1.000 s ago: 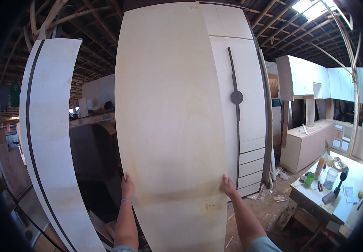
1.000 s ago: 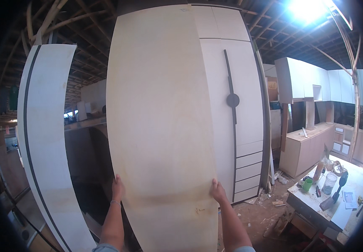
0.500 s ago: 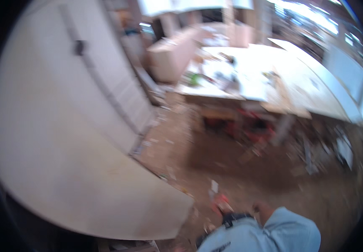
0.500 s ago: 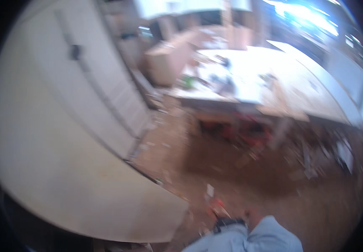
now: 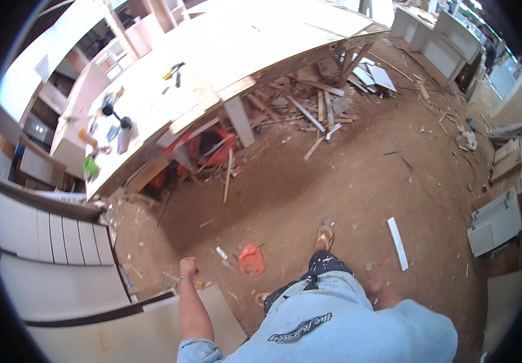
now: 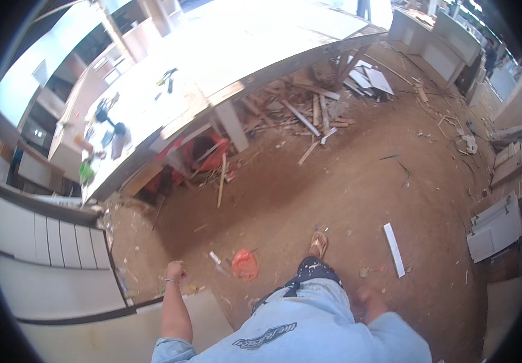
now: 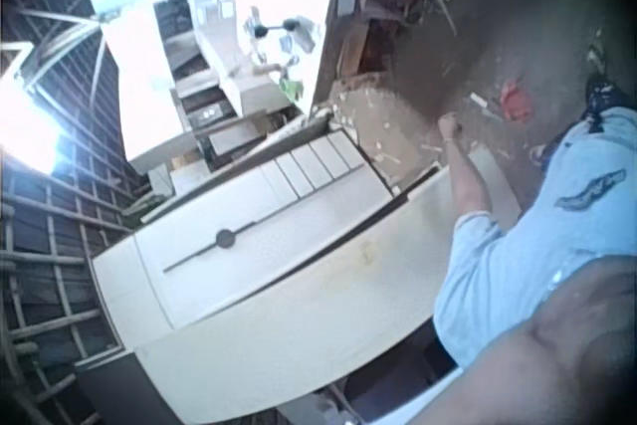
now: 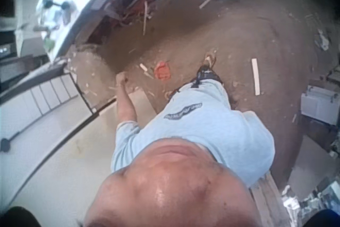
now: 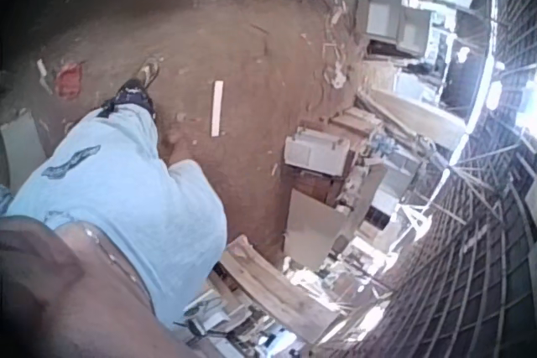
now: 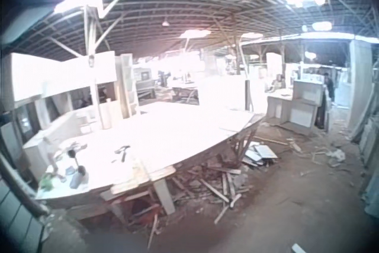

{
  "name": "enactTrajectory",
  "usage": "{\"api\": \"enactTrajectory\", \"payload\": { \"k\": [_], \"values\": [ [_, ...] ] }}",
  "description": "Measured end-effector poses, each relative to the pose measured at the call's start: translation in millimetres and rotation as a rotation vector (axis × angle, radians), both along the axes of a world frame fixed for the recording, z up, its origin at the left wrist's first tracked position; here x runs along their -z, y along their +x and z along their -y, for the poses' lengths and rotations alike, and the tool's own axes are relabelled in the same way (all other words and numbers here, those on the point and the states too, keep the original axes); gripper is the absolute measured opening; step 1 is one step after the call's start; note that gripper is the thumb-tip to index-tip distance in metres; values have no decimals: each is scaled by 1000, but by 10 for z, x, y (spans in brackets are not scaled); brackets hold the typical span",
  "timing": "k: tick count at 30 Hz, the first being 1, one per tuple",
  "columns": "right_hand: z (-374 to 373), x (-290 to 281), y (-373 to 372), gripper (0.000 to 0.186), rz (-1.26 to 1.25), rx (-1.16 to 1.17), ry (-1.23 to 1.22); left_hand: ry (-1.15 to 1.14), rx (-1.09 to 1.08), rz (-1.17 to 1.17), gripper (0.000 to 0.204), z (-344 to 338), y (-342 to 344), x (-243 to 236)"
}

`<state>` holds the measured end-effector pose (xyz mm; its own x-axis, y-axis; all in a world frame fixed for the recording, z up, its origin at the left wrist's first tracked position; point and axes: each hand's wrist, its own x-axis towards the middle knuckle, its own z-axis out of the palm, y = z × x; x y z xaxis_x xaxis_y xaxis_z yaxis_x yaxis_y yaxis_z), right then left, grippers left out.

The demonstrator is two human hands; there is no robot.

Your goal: The person carries a large white panel to a cutting station, aligns it with a table saw, and pushes it through the blade to cut it into smaller sections.

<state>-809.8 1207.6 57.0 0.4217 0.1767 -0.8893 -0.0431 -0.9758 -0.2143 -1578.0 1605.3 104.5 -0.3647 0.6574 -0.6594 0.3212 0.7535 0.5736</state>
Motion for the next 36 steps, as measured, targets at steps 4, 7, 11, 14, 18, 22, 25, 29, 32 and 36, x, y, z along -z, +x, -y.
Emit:
{"api": "enactTrajectory", "payload": {
  "k": [4,7,11,14,18,22,25,29,32,36],
  "values": [
    [59,299,-82,17,-179,-52,-92,102,13,160,28,-1077,1797,98],
    [-331,381,510,19,-102,-284,-114,129,262,174,41,-1210,3577,520],
    [-1670,532,2370,19,-31,-678,-65,-323,772,501,38,-1194,5987,545],
    [-3452,-205,3015,19,207,135,382,-181,1188,454,34,-1652,7169,348],
    [-4797,-630,3773,16,214,160,609,-184,972,590,30,-2645,8234,379],
    [-5264,-616,4288,15,42,100,563,-236,512,473,25,-4015,8892,697],
    [-4808,-278,4855,15,-111,68,311,212,317,363,20,-4951,9514,876],
    [-4172,-329,5367,25,-69,781,169,468,260,345,20,-6125,10982,231],
    [-3932,-306,5844,22,-32,1050,131,633,267,538,18,-7031,12099,-194],
    [-4391,-290,7088,22,-59,1186,186,1012,201,-40,24,-8245,13049,-441]
  ]
}}
